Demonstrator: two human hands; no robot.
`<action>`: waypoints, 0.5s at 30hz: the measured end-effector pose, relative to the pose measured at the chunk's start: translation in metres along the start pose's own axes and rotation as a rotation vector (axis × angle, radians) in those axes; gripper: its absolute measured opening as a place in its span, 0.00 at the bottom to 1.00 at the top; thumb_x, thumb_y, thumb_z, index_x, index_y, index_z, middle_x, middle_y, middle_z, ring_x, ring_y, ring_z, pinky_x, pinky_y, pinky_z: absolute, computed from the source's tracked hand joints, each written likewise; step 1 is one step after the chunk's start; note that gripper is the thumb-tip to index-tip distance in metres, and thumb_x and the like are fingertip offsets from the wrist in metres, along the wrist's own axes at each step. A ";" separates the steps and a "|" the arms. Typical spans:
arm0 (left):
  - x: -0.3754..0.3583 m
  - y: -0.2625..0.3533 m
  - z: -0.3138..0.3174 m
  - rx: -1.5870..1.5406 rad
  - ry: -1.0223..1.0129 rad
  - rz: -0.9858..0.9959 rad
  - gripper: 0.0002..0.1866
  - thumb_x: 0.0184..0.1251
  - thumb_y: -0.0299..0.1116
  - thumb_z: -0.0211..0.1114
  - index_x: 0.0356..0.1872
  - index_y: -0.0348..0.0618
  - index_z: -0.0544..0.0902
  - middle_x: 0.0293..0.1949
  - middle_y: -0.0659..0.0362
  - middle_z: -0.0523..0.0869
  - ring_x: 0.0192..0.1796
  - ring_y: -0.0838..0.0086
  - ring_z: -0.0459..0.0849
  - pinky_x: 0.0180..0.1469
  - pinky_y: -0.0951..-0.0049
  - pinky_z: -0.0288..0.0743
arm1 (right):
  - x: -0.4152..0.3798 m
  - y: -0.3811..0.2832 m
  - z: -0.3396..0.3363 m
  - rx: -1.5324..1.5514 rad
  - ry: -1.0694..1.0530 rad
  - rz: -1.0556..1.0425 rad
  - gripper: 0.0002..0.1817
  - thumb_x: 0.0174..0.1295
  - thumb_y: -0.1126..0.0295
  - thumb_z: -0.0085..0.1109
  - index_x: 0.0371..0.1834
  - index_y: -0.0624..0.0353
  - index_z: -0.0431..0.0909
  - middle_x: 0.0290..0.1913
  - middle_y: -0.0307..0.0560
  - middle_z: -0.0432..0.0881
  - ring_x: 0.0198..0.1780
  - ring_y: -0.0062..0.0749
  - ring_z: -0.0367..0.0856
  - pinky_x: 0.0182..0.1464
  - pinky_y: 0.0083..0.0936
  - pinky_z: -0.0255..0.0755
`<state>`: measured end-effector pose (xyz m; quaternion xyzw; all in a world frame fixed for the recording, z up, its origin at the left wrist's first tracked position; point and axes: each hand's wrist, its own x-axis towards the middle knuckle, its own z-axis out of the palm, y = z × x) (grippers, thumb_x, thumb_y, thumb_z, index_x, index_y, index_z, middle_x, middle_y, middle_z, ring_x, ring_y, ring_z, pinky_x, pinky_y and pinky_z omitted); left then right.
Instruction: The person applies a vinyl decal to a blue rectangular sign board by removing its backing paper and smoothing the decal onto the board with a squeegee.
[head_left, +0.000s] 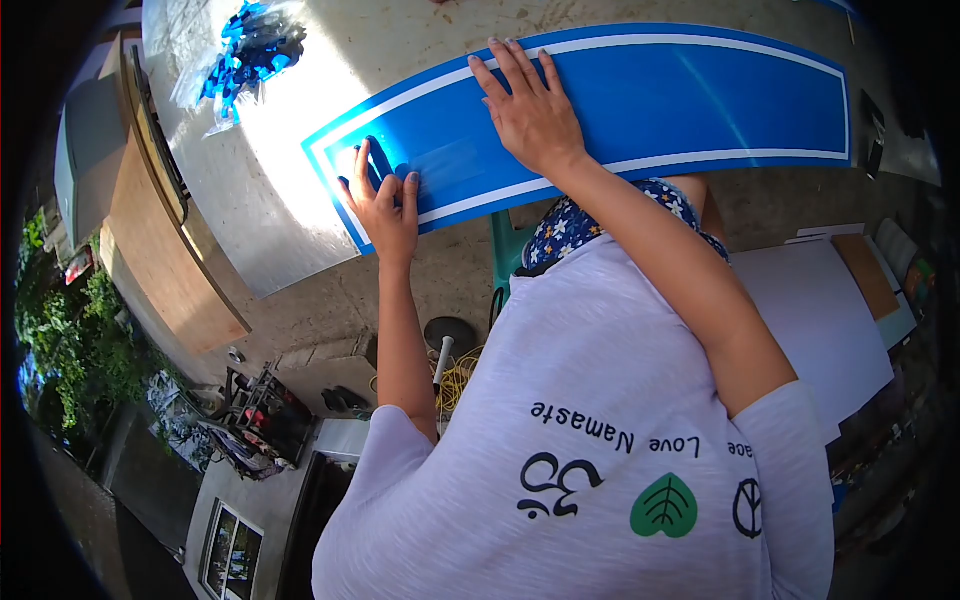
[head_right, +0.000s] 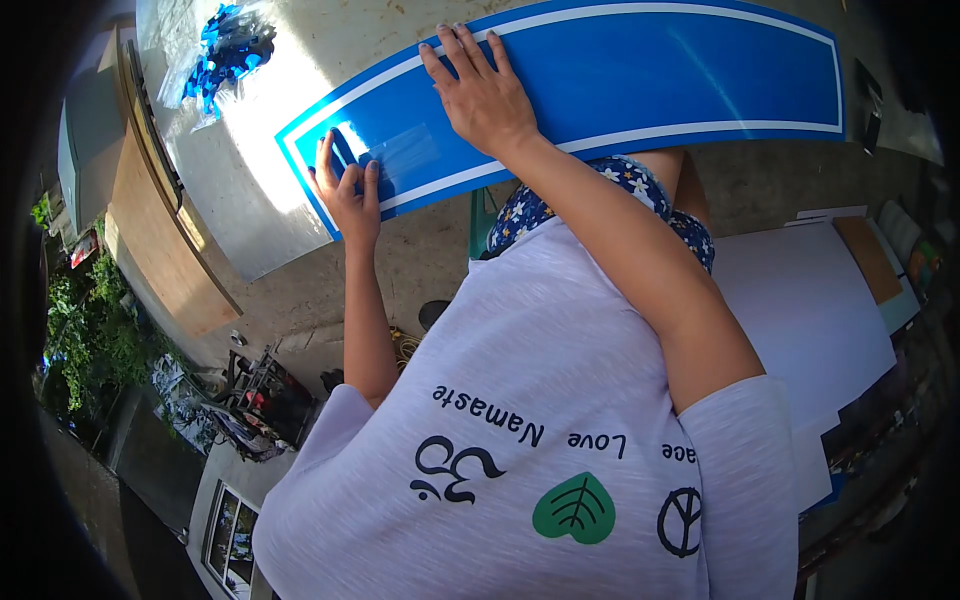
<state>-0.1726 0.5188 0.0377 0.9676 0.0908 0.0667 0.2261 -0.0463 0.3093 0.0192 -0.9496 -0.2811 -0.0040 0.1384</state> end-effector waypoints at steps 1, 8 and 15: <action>0.000 -0.003 -0.001 0.000 -0.001 0.001 0.16 0.64 0.39 0.69 0.20 0.42 0.77 0.72 0.52 0.67 0.76 0.52 0.61 0.74 0.37 0.36 | 0.000 -0.001 0.000 0.000 0.000 0.002 0.28 0.71 0.59 0.49 0.74 0.45 0.59 0.75 0.46 0.58 0.77 0.40 0.54 0.77 0.48 0.47; -0.003 -0.019 -0.012 0.001 0.014 -0.008 0.14 0.63 0.38 0.69 0.22 0.42 0.79 0.71 0.52 0.68 0.73 0.54 0.65 0.73 0.35 0.42 | 0.001 0.000 -0.002 -0.010 -0.006 0.000 0.29 0.71 0.58 0.49 0.75 0.45 0.58 0.75 0.46 0.58 0.77 0.40 0.54 0.77 0.48 0.47; -0.009 -0.037 -0.020 -0.008 0.027 -0.021 0.14 0.63 0.37 0.69 0.22 0.42 0.79 0.71 0.51 0.68 0.74 0.53 0.63 0.72 0.31 0.41 | 0.000 0.000 -0.001 -0.002 -0.007 -0.002 0.29 0.71 0.59 0.49 0.75 0.44 0.58 0.75 0.46 0.58 0.77 0.40 0.55 0.77 0.49 0.47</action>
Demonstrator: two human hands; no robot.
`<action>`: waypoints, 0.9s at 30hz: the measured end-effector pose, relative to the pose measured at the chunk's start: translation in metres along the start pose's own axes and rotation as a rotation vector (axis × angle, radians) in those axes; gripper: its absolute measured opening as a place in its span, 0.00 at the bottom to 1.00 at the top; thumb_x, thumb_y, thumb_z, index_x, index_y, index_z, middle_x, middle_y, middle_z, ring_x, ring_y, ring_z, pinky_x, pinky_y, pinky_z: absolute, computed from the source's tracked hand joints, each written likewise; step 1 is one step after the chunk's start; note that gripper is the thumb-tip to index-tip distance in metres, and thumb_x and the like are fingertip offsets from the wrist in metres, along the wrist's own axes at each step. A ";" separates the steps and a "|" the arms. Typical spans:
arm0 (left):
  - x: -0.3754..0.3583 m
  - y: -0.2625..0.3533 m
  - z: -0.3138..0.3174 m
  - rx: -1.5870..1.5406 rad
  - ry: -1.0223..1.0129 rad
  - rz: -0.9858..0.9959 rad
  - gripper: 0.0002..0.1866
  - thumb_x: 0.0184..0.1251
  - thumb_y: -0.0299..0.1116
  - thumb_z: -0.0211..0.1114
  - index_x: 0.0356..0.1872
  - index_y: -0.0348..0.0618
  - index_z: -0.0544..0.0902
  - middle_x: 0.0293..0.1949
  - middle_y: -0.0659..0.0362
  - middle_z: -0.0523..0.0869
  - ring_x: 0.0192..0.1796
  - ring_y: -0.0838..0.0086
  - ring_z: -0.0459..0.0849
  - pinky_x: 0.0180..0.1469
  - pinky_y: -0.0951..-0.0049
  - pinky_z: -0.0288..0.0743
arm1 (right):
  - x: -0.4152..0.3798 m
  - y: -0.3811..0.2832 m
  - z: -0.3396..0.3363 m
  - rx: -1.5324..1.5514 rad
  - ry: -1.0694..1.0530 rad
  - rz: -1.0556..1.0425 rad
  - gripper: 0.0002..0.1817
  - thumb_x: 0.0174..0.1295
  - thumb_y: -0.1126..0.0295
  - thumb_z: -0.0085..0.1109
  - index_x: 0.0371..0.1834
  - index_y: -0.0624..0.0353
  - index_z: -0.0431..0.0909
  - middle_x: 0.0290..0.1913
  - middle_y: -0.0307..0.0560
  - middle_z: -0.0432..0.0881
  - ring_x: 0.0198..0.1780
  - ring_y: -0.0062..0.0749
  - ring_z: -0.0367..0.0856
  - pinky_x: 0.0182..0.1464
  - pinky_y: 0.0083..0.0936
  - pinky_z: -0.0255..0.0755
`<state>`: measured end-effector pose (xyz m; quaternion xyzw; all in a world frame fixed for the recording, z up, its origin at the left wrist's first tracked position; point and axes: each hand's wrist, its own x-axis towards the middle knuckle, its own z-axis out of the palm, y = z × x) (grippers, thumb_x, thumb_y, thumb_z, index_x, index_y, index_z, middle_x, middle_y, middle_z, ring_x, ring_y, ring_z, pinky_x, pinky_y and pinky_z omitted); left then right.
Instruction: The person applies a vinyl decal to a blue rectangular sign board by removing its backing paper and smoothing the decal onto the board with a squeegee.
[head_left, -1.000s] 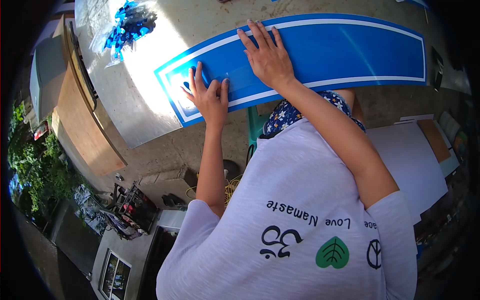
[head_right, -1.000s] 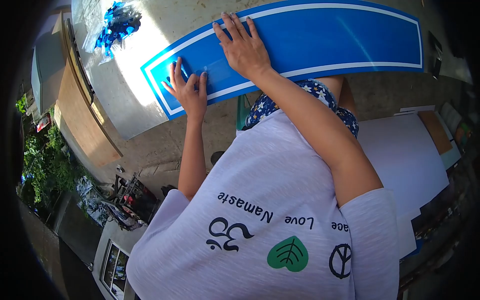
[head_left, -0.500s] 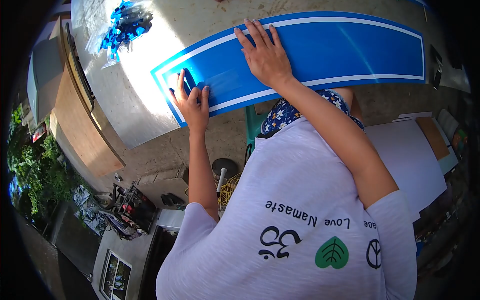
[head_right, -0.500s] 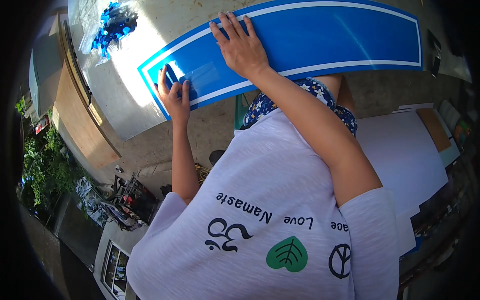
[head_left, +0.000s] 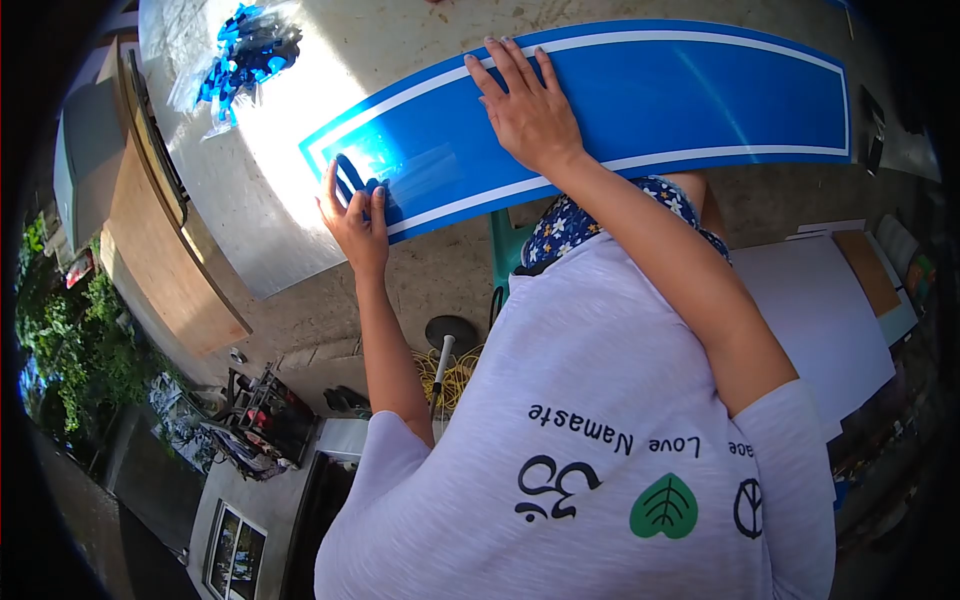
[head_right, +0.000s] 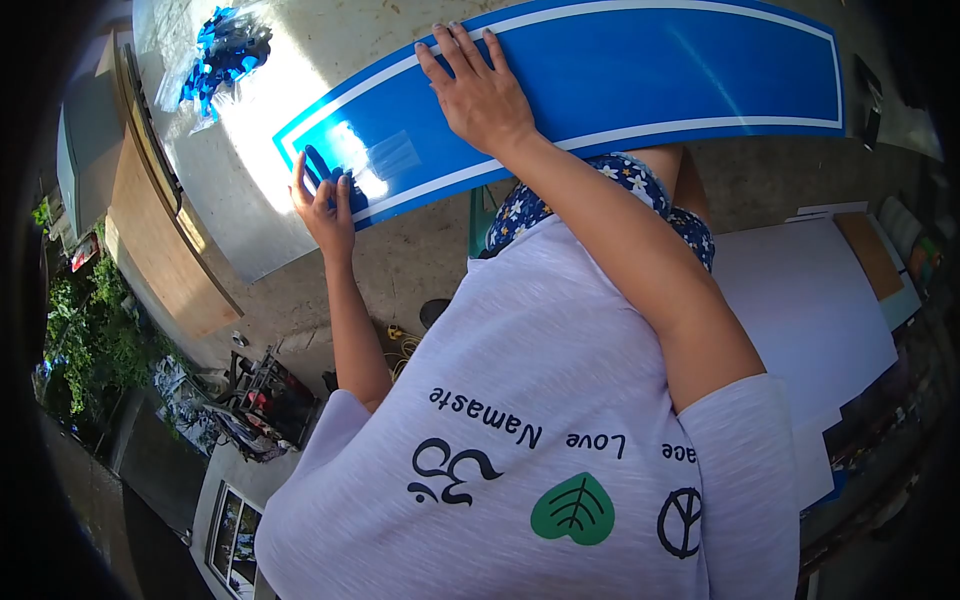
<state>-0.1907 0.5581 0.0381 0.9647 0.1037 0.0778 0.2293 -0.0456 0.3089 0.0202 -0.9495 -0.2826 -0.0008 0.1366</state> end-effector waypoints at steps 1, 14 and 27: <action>0.000 0.001 -0.002 0.071 0.014 0.021 0.14 0.64 0.36 0.69 0.22 0.40 0.79 0.71 0.52 0.68 0.68 0.56 0.71 0.69 0.41 0.57 | 0.000 0.000 0.000 0.001 0.000 0.000 0.29 0.71 0.59 0.49 0.75 0.44 0.58 0.75 0.46 0.58 0.77 0.40 0.55 0.77 0.49 0.47; -0.002 -0.014 -0.023 -0.082 -0.017 -0.088 0.12 0.67 0.30 0.66 0.27 0.32 0.78 0.66 0.48 0.72 0.57 0.57 0.76 0.56 0.61 0.70 | 0.000 0.000 0.000 0.018 0.001 0.012 0.29 0.72 0.60 0.49 0.76 0.41 0.58 0.75 0.45 0.59 0.77 0.39 0.55 0.77 0.48 0.47; -0.015 -0.050 -0.033 0.034 0.026 -0.144 0.11 0.67 0.33 0.66 0.31 0.33 0.82 0.55 0.56 0.77 0.39 0.70 0.74 0.43 0.68 0.73 | -0.001 0.000 0.003 -0.003 0.009 0.002 0.28 0.72 0.58 0.47 0.75 0.44 0.58 0.75 0.46 0.58 0.77 0.40 0.54 0.77 0.48 0.47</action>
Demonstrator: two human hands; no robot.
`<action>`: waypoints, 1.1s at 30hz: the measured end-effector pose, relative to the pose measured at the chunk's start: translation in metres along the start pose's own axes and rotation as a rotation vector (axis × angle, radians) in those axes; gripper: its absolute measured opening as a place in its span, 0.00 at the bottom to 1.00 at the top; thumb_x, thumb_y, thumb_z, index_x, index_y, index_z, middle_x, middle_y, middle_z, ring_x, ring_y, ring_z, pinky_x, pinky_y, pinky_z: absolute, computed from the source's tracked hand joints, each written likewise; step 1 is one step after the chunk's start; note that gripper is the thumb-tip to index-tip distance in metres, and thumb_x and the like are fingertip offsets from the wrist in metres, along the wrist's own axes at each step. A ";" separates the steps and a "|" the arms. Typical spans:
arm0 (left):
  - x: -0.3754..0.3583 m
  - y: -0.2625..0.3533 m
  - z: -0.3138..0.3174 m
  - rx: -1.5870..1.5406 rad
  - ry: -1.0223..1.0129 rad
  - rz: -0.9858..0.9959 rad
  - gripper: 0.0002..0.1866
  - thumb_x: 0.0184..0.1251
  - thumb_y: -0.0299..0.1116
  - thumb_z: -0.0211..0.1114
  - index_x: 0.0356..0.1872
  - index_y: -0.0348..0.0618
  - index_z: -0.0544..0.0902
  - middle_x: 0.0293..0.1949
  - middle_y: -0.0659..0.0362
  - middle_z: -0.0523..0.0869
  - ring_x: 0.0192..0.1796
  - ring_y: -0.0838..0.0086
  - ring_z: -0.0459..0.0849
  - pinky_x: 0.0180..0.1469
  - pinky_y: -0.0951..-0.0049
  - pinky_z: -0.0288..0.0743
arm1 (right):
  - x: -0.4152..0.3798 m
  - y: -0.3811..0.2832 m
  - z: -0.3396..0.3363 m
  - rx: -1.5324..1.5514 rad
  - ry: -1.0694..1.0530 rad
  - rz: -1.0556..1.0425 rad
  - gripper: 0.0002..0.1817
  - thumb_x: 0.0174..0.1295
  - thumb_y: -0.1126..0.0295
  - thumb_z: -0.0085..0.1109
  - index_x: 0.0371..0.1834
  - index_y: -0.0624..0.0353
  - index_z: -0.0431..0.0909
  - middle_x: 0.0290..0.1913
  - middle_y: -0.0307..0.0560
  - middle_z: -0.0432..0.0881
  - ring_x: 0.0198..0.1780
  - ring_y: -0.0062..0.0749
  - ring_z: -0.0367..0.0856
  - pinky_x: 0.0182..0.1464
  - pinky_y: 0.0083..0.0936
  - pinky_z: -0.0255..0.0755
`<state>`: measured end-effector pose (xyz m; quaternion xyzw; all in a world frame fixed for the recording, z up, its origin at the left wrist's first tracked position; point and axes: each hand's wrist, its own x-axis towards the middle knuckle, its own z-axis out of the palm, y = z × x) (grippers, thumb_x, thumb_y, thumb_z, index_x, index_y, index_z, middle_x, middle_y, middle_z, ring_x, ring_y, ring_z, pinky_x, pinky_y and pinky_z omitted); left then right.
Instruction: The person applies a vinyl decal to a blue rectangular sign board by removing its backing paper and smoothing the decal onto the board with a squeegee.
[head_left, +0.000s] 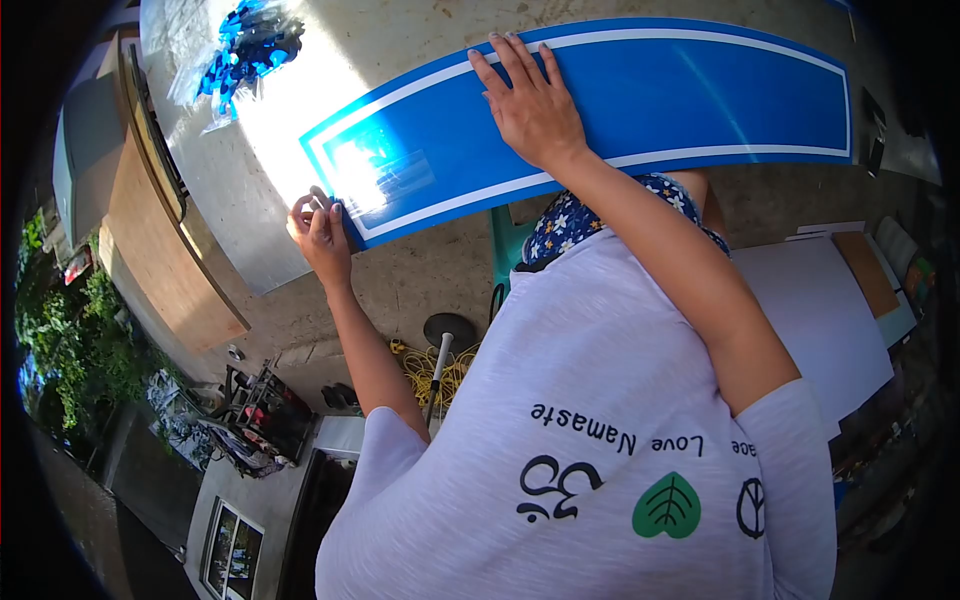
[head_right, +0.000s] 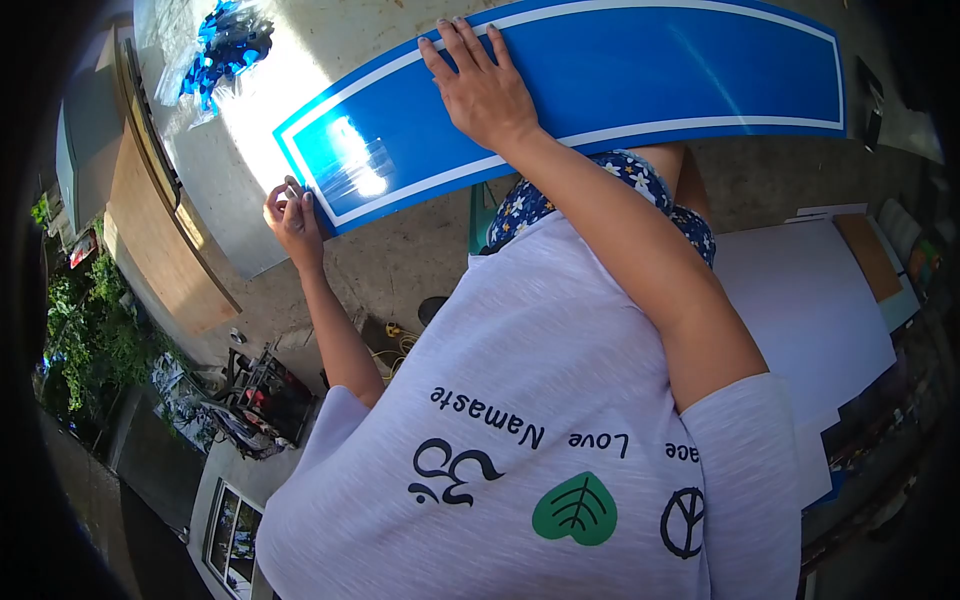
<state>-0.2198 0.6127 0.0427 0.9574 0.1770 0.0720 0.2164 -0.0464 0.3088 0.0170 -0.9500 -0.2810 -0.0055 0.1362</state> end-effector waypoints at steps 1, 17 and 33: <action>0.000 -0.001 -0.001 0.024 -0.010 -0.014 0.11 0.68 0.34 0.67 0.32 0.33 0.83 0.54 0.56 0.77 0.39 0.70 0.74 0.43 0.68 0.73 | 0.000 0.000 0.000 -0.001 0.000 -0.001 0.28 0.72 0.58 0.47 0.75 0.44 0.58 0.75 0.46 0.58 0.77 0.40 0.54 0.77 0.48 0.47; -0.004 -0.043 -0.016 0.131 0.014 -0.064 0.12 0.70 0.33 0.65 0.33 0.32 0.81 0.44 0.56 0.76 0.36 0.68 0.76 0.39 0.68 0.71 | 0.000 0.000 -0.002 -0.003 0.003 -0.002 0.28 0.72 0.59 0.48 0.75 0.44 0.59 0.75 0.47 0.59 0.77 0.40 0.55 0.77 0.49 0.48; -0.001 -0.072 -0.035 0.231 0.066 -0.081 0.14 0.71 0.37 0.63 0.34 0.34 0.81 0.43 0.54 0.79 0.40 0.62 0.79 0.41 0.64 0.74 | 0.000 0.000 -0.001 0.034 0.024 0.011 0.30 0.70 0.61 0.51 0.75 0.41 0.60 0.74 0.45 0.61 0.76 0.39 0.56 0.76 0.48 0.49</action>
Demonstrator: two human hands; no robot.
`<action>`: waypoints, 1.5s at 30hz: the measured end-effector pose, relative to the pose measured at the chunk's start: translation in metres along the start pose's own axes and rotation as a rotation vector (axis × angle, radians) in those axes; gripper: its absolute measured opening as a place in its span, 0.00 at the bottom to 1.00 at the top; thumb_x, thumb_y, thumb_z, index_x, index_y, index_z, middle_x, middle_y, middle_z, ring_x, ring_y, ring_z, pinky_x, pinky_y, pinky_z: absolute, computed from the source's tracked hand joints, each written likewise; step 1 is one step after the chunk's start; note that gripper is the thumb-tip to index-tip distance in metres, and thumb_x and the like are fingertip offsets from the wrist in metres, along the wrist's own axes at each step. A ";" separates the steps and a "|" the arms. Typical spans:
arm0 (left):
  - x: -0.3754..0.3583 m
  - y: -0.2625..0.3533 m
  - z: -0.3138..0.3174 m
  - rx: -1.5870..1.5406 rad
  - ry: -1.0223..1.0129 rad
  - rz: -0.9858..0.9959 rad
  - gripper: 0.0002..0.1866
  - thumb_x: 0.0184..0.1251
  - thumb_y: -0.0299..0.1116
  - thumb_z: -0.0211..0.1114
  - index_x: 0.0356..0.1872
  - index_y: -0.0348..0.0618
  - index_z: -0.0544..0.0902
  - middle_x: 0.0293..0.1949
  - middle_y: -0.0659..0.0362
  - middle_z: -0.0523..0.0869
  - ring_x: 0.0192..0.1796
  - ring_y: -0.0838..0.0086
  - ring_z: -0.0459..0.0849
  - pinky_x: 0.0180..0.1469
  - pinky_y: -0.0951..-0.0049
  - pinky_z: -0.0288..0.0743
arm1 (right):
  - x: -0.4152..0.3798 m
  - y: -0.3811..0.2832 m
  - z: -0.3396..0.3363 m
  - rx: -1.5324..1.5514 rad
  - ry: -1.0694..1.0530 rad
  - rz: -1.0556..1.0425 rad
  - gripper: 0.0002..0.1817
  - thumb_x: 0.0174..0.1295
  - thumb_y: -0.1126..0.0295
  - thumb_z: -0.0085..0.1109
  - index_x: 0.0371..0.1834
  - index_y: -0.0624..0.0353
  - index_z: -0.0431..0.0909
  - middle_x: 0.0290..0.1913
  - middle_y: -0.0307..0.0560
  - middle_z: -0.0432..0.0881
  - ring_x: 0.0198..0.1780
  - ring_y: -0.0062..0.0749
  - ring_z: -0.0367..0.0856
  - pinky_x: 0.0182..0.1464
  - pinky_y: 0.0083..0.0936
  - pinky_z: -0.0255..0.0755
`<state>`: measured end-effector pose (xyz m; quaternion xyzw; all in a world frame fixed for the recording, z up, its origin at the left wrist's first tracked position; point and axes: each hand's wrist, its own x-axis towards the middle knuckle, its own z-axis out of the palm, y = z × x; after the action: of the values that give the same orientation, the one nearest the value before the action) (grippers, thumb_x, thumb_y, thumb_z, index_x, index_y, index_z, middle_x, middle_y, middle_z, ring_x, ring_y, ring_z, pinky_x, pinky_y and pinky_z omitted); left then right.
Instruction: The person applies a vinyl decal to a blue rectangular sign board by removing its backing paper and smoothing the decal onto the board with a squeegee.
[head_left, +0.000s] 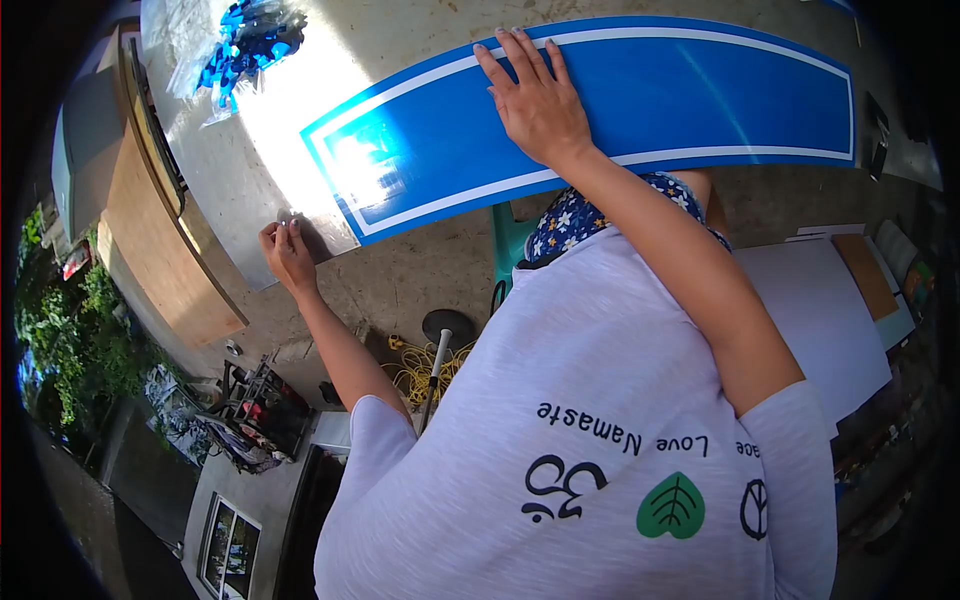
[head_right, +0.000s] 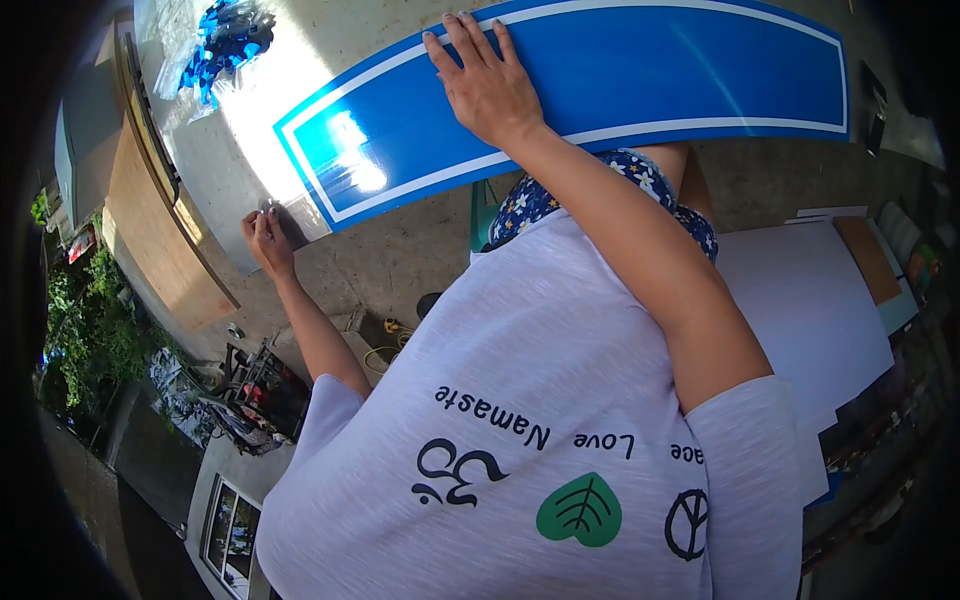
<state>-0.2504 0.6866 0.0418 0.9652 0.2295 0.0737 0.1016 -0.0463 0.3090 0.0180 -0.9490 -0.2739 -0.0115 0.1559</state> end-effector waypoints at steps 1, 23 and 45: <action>0.000 -0.003 -0.001 0.020 0.014 0.015 0.14 0.71 0.37 0.63 0.34 0.34 0.82 0.43 0.55 0.79 0.40 0.62 0.79 0.42 0.64 0.74 | 0.000 0.000 0.000 0.000 -0.001 -0.001 0.30 0.70 0.61 0.51 0.75 0.41 0.60 0.74 0.45 0.61 0.76 0.39 0.56 0.76 0.48 0.49; 0.005 -0.061 -0.011 0.232 0.015 0.007 0.15 0.70 0.39 0.62 0.30 0.36 0.80 0.29 0.53 0.74 0.35 0.57 0.74 0.41 0.60 0.69 | 0.002 -0.002 -0.005 -0.024 0.011 -0.014 0.29 0.70 0.61 0.52 0.75 0.40 0.60 0.74 0.45 0.61 0.76 0.39 0.57 0.76 0.47 0.50; 0.007 -0.110 -0.026 0.355 0.016 -0.096 0.16 0.72 0.42 0.60 0.30 0.38 0.79 0.32 0.52 0.77 0.38 0.54 0.78 0.40 0.57 0.70 | 0.002 -0.003 -0.006 -0.044 0.026 -0.017 0.28 0.71 0.60 0.51 0.75 0.39 0.60 0.74 0.44 0.62 0.76 0.38 0.57 0.76 0.46 0.50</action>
<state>-0.2959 0.7905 0.0419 0.9553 0.2854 0.0349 -0.0686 -0.0460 0.3105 0.0249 -0.9496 -0.2795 -0.0314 0.1385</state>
